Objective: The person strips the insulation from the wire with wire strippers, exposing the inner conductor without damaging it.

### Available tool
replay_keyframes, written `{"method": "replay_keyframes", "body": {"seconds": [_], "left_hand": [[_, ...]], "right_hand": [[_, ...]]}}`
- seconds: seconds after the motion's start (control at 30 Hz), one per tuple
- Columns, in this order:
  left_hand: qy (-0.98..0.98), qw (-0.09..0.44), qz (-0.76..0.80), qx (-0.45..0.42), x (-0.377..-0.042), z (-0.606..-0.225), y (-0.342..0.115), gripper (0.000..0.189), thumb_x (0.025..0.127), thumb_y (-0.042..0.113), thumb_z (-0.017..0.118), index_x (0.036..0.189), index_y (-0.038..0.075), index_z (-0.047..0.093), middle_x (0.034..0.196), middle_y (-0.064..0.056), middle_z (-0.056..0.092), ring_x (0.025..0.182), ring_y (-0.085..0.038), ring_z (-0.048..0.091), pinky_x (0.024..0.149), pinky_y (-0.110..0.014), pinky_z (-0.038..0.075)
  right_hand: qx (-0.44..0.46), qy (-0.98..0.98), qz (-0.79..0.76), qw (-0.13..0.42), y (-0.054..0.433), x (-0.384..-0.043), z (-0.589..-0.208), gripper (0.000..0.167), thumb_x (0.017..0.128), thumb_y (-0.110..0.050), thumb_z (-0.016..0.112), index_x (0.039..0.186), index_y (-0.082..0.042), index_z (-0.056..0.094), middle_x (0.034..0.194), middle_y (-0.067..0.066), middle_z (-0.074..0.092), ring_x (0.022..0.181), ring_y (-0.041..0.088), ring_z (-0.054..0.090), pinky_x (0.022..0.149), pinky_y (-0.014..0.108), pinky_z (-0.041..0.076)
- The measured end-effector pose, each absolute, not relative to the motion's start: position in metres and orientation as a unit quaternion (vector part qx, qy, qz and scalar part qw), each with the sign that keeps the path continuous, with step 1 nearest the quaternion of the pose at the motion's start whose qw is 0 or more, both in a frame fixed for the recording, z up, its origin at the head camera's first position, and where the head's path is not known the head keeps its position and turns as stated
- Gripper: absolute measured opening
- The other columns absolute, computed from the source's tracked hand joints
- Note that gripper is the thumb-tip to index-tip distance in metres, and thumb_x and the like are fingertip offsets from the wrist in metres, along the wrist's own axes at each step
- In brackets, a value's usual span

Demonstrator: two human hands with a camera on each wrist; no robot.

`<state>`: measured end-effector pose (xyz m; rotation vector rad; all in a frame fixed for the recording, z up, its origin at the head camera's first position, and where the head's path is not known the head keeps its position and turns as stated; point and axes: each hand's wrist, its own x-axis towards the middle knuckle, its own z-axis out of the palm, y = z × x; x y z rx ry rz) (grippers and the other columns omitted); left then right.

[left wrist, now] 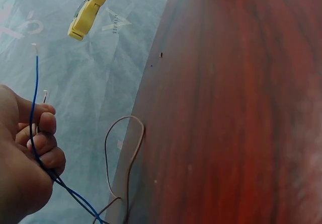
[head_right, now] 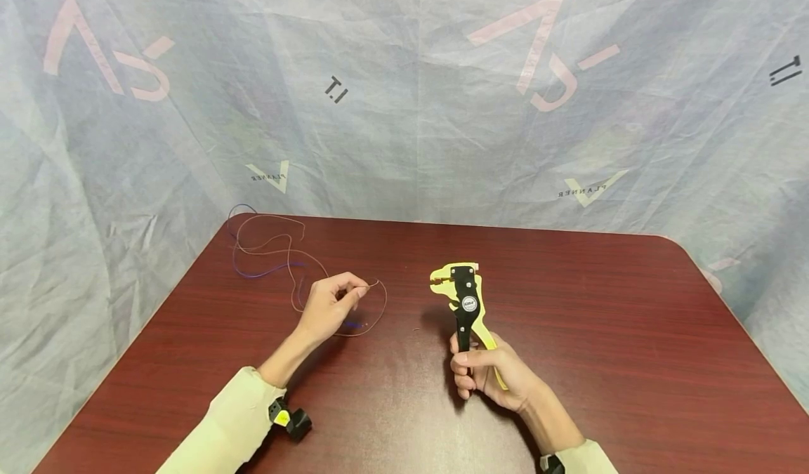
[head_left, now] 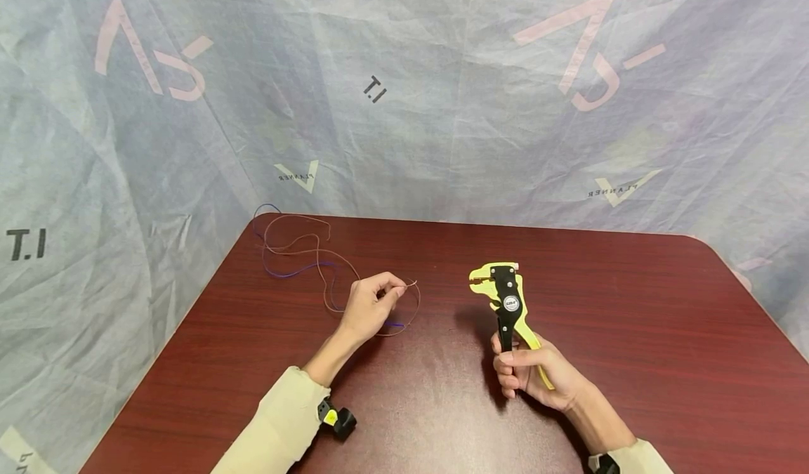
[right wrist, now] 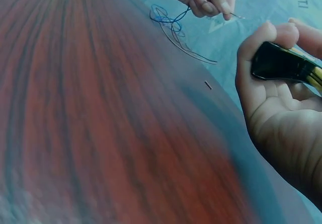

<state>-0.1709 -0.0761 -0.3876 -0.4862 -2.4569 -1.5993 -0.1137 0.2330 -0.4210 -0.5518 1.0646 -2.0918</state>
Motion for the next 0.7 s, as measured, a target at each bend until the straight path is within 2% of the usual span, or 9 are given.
{"method": "replay_keyframes", "body": {"seconds": [0.4, 0.7], "left_hand": [[-0.836, 0.048, -0.516, -0.179, -0.1735, -0.3952, -0.0771, 0.007, 0.092, 0.003, 0.066, 0.094, -0.001, 0.072, 0.067, -0.012, 0.064, 0.055, -0.002, 0.047, 0.052, -0.016, 0.034], [-0.835, 0.043, -0.516, -0.185, -0.1739, -0.3972, -0.0782, 0.007, 0.091, 0.002, 0.067, 0.094, -0.003, 0.071, 0.071, -0.014, 0.068, 0.058, -0.003, 0.051, 0.052, -0.017, 0.037]], "right_hand": [[-0.228, 0.384, -0.812, 0.375, 0.2322, -0.1148, -0.4245, 0.037, 0.097, 0.009, 0.027, 0.117, -0.008, 0.053, 0.088, -0.001, 0.059, 0.077, 0.013, 0.058, 0.074, 0.030, 0.051], [-0.241, 0.357, -0.814, 0.390, 0.2333, -0.1175, -0.4280, 0.040, 0.097, 0.011, 0.024, 0.119, -0.005, 0.052, 0.096, 0.003, 0.063, 0.085, 0.016, 0.061, 0.080, 0.033, 0.052]]}}
